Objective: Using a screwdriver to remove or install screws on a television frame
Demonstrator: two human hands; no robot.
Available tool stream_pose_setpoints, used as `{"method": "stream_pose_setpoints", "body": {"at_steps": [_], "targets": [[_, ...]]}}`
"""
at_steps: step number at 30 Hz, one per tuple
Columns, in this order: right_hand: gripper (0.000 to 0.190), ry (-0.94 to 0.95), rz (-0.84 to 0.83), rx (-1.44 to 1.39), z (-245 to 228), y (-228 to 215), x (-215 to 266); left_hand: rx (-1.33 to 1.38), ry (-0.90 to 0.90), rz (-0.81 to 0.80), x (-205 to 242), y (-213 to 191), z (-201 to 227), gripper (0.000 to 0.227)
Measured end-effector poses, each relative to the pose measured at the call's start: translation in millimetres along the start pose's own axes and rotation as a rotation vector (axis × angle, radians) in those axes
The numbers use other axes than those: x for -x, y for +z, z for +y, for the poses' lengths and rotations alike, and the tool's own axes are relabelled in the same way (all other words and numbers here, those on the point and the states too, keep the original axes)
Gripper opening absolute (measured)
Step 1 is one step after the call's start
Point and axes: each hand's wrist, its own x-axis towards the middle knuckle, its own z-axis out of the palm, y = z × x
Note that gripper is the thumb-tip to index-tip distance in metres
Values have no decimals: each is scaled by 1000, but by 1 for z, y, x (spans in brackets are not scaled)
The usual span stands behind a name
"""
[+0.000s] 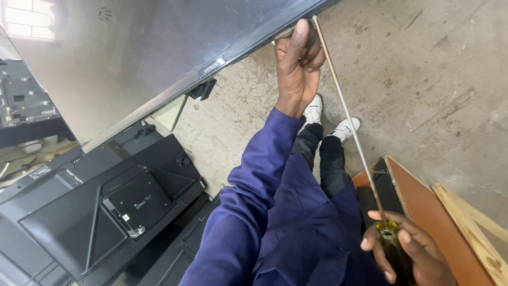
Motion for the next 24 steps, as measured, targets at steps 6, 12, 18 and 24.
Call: {"method": "stream_pose_setpoints", "body": {"at_steps": [6, 12, 18, 24], "targets": [[43, 99, -187, -261, 0, 4, -5, 2, 8, 33, -7, -5, -7, 47], [37, 141, -214, -421, -1, 13, -4, -61, 80, -6, -10, -7, -8, 41], [38, -175, 458, 407, 18, 46, 17, -3, 200, -101, -15, -27, -24, 12], [65, 76, 260, 130, 27, 1, 22, -47, 260, -107, -17, -33, -31, 9]]}}
